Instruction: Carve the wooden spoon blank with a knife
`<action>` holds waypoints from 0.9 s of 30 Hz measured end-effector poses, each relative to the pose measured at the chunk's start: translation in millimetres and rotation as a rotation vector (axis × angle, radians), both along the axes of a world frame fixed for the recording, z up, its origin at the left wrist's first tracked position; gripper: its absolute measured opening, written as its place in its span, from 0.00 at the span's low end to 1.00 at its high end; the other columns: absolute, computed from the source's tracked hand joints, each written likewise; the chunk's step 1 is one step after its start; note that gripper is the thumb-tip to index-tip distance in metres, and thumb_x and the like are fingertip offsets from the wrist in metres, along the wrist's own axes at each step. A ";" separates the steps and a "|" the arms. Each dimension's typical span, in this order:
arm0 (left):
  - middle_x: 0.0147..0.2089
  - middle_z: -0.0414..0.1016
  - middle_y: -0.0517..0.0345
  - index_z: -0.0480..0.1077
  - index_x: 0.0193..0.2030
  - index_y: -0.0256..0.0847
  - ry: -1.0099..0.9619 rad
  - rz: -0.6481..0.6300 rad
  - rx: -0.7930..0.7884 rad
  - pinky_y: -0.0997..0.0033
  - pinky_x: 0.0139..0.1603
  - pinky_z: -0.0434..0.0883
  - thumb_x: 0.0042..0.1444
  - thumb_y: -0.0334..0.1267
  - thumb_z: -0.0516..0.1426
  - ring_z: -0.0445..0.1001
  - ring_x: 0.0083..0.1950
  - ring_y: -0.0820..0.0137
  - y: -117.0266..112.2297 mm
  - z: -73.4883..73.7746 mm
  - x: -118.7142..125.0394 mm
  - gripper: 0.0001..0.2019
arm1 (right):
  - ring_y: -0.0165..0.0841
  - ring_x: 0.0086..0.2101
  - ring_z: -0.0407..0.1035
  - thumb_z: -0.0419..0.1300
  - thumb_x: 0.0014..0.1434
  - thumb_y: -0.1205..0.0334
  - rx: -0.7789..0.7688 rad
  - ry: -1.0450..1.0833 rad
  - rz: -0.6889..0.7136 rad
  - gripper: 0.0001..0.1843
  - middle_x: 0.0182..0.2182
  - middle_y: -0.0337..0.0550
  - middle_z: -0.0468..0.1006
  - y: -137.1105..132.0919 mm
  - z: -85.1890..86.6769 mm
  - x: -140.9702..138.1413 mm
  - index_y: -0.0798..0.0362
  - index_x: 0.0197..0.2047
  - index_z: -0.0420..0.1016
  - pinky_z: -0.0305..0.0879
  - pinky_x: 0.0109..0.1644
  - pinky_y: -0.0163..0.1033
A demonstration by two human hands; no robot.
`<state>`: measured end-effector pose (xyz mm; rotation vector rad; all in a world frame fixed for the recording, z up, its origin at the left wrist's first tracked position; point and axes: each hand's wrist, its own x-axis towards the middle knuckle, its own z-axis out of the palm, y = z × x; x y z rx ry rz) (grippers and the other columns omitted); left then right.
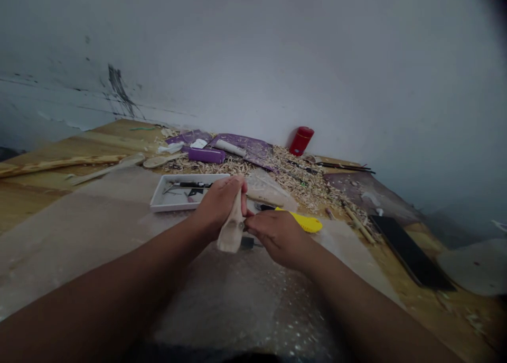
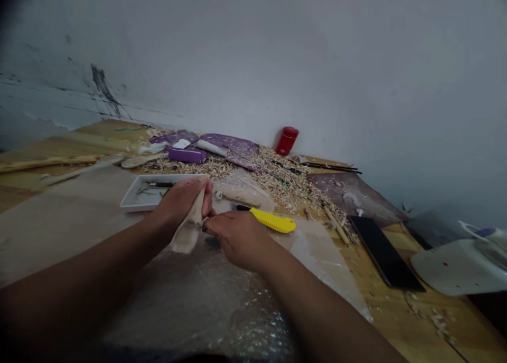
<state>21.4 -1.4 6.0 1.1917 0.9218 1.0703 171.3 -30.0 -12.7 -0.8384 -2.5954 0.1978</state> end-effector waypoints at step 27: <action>0.11 0.61 0.65 0.59 0.24 0.40 0.110 -0.152 0.006 0.75 0.20 0.62 0.53 0.42 0.45 0.59 0.13 0.76 5.5 -9.5 -0.7 0.12 | 0.29 0.30 0.62 0.45 0.57 0.70 -0.041 -0.111 0.057 0.11 0.26 0.39 0.70 -2.9 10.9 -0.6 0.53 0.28 0.65 0.56 0.34 0.32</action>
